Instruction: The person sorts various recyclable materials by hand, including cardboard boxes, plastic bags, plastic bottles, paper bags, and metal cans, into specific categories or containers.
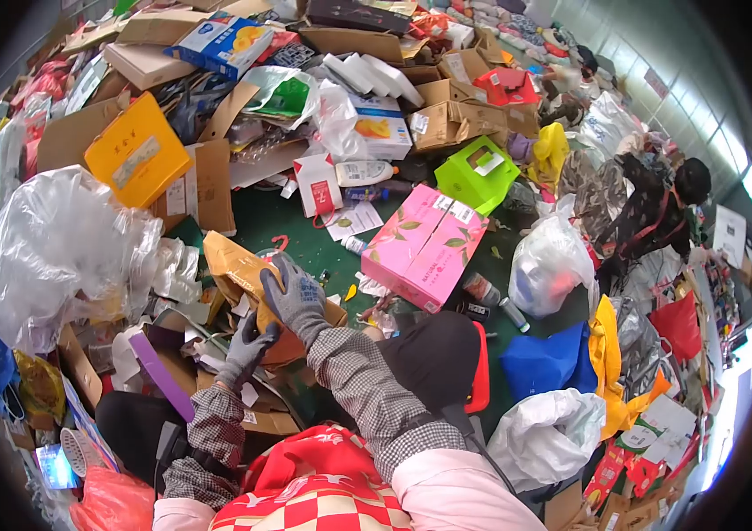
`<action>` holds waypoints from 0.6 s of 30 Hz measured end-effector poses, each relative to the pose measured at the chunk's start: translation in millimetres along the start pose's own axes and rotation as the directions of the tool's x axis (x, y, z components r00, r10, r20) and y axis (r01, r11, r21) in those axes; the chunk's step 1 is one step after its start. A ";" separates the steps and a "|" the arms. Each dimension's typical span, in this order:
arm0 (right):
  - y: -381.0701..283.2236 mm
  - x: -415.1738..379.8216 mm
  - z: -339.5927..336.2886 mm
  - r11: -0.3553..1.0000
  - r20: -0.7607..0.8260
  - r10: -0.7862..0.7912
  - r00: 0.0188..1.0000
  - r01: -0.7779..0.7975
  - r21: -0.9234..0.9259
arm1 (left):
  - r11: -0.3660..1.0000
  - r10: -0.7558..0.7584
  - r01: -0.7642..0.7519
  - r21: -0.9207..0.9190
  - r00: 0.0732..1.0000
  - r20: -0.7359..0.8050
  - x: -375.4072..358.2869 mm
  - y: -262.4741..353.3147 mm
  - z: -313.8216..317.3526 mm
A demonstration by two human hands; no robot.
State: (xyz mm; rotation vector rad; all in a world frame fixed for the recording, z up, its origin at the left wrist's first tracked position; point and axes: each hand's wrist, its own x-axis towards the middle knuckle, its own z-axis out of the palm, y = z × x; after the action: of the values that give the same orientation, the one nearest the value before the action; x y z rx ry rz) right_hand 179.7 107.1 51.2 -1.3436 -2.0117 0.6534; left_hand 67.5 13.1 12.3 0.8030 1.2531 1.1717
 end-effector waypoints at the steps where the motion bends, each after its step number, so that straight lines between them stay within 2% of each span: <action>1: -6.0 -1.9 -9.1 0.999 -0.043 -0.031 0.999 0.032 0.022 | 0.997 0.072 -0.072 0.010 0.997 0.013 4.0 0.5 1.7; 3: 0.0 -13.4 -12.1 0.995 -0.111 -0.103 0.989 0.103 -0.005 | 0.978 0.204 -0.205 0.027 0.978 0.036 4.1 -5.2 1.9; 4: 16.6 -27.2 -2.3 0.994 -0.129 -0.102 0.986 0.096 -0.053 | 0.784 0.285 -0.240 0.572 0.959 0.013 0.3 -0.1 -2.1; 6: 47.5 -44.4 15.3 0.985 -0.169 -0.114 0.979 0.089 -0.148 | 0.759 0.274 -0.265 0.595 0.959 0.077 3.4 -18.4 -6.7; 7: 43.6 -38.3 10.5 0.986 -0.111 -0.047 0.993 0.028 -0.166 | 0.762 0.283 -0.286 0.581 0.954 0.099 4.3 -22.1 -5.8; 9: 24.5 -31.3 -9.7 0.970 0.001 0.099 0.995 -0.096 -0.222 | 0.794 0.207 -0.185 0.580 0.978 0.029 14.7 -42.1 -4.2; 10: 9.4 -19.2 -23.2 0.968 0.118 0.191 0.974 -0.167 -0.189 | 0.824 0.153 -0.125 0.552 0.988 -0.005 17.5 -51.3 -1.2; 11: 11.1 -13.7 -15.7 0.986 0.032 0.053 0.998 -0.047 -0.161 | 0.837 0.071 -0.079 0.541 0.997 0.036 20.3 -57.4 0.7; 12: 12.6 -2.2 -3.2 0.986 -0.065 -0.094 0.994 0.083 -0.147 | 0.764 0.070 -0.115 0.634 0.993 0.096 23.1 -59.2 -0.7; 14: 14.8 13.2 22.5 0.957 -0.106 -0.177 0.979 0.146 -0.250 | 0.775 0.040 -0.097 0.625 0.994 0.104 17.9 -38.9 6.2; 16: 1.9 23.1 24.1 0.901 0.018 -0.109 0.994 0.107 -0.420 | 0.785 0.159 -0.147 0.602 0.987 0.034 25.7 -63.5 -1.2; 18: 4.2 29.5 34.5 0.913 0.086 -0.135 0.987 0.158 -0.376 | 0.797 0.088 -0.056 0.602 0.996 -0.025 24.9 -64.3 -4.8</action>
State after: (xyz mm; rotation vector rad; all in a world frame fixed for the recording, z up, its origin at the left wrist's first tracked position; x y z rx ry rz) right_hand 148.7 134.0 31.3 -1.3802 -2.3470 0.2373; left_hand 74.7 19.6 -56.1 1.3042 1.6847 0.8476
